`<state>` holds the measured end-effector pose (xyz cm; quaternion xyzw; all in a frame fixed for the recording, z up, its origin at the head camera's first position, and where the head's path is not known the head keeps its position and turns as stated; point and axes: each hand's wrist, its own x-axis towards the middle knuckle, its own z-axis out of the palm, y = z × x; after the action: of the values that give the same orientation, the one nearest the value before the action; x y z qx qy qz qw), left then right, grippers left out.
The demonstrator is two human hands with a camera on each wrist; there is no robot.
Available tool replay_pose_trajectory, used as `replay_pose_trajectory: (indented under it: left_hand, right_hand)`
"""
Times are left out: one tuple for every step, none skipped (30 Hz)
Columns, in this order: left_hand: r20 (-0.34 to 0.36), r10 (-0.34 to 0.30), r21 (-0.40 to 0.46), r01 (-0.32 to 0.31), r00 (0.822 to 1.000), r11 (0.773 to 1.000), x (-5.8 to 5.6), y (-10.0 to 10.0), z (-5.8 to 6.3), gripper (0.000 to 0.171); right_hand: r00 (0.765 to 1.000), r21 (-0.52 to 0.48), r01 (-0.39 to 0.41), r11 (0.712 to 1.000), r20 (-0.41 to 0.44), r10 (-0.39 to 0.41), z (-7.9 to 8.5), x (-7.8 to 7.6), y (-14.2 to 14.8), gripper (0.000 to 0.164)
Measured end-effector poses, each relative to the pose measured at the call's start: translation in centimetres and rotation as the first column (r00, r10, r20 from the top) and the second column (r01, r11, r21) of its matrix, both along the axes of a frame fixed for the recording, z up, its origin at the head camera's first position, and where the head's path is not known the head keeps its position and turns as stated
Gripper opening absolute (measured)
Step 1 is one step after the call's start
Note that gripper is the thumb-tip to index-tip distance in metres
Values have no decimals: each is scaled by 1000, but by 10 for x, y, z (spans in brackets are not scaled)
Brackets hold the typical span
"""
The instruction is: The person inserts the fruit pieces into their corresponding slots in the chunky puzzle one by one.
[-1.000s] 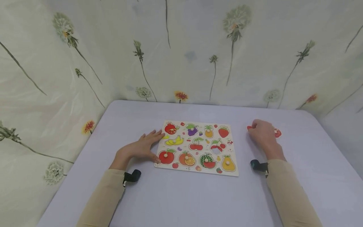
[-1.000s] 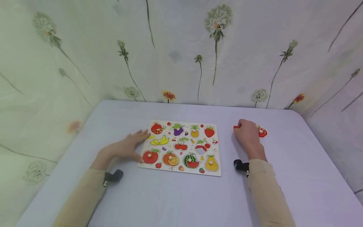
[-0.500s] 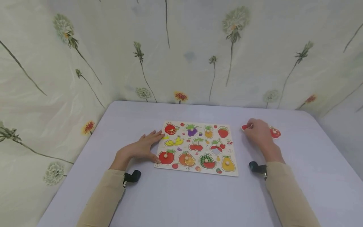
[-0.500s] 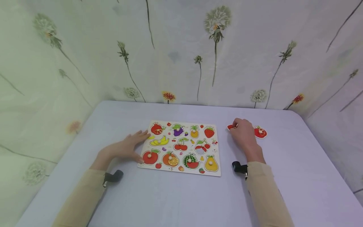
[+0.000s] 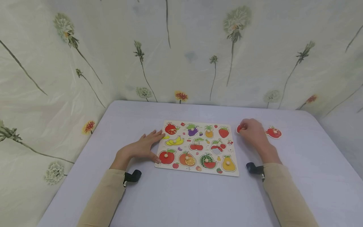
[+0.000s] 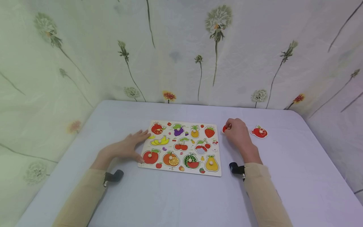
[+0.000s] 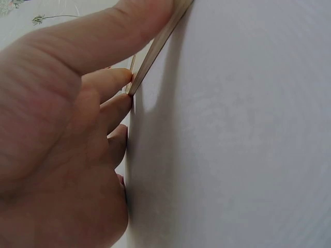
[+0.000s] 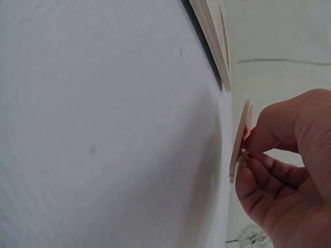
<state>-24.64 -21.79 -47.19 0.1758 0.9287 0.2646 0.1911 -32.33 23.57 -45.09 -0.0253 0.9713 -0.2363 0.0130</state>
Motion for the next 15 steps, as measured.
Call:
replay_pose_trajectory:
  left_hand:
    - [0,1,0,-1,1000,1000,0,0,0,110]
    - [1,3,1,-3,1000,1000,0,-1,0,110]
    - [-1,2,0,-2,1000,1000,1,-1,0,110]
    - [-2,0,0,0,1000,1000,1,-1,0,109]
    - [-2,0,0,0,1000,1000,1,-1,0,109]
    - [-1,-1,1,1,1000,1000,1,-1,1,109]
    - [-1,-2,2,2,1000,1000,1,-1,1,109]
    - [-1,-2,4,2,1000,1000,2,0,2,109]
    - [-1,-2,4,2,1000,1000,2,0,2,109]
    - [0,-3,5,3,1000,1000,2,0,2,109]
    - [0,-2,4,2,1000,1000,2,1,3,109]
    - [0,-2,5,2,1000,1000,2,1,3,109]
    - [1,-2,4,2,1000,1000,3,1,3,109]
    - [0,-3,4,3,1000,1000,3,1,3,109]
    - [0,-4,4,4,1000,1000,3,1,3,109]
  right_hand:
    - [1000,1,-10,1000,-1,10,1,0,-2,22]
    - [1000,2,-20,1000,-1,20,1,0,-4,22]
    - [1000,5,-29,1000,0,29,2,0,-6,22]
    - [999,7,-38,999,3,38,2,0,-8,22]
    - [999,8,-46,999,6,46,2,1,-10,22]
    - [998,14,-58,998,5,58,2,1,-12,22]
    - [998,20,-70,997,5,70,1,1,-13,22]
    - [997,30,-82,996,4,82,1,1,-15,22]
    - [996,39,-93,995,2,93,1,2,-17,22]
    - [994,45,-106,993,3,106,1,2,-19,21]
    - [993,51,-118,992,3,118,0,2,-22,21]
    - [992,55,-130,990,4,130,0,2,-24,21]
    - [990,57,-139,989,7,139,-1,1,-26,20]
    - [989,57,-147,988,9,146,-1,1,-28,19]
    - [988,55,-155,986,12,155,-2,1,-31,18]
